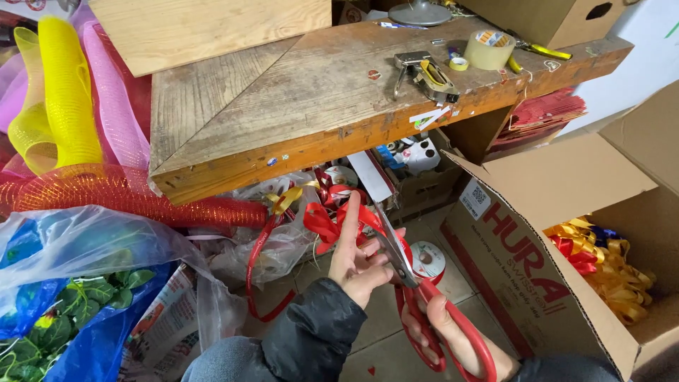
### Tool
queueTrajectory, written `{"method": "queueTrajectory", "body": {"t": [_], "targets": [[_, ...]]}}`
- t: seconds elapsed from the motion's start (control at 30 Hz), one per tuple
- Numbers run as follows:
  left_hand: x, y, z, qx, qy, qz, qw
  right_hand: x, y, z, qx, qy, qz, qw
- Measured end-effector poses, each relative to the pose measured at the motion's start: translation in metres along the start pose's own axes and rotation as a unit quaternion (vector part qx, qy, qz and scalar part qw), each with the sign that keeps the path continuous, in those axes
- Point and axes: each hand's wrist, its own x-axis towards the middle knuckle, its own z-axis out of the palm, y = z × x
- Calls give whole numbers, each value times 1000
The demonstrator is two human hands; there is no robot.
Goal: The person ties a red ribbon into a bow using a thin wire to secure the center. They then use scissors to trim the ribbon ends and adjust the loops to shape the bow.
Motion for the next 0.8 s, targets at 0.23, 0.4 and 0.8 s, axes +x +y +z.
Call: {"method": "queueTrajectory", "body": {"t": [0.23,0.4,0.8], "targets": [[3,-10,-4,-22,10,41,999,1,16,-2,26,22,1,999],[4,-15,-9,-44,-15,54,997,-5,0,13,47,71,43,995],[13,2,13,-208,179,-99,957,-2,10,11,48,52,-3,997]]}}
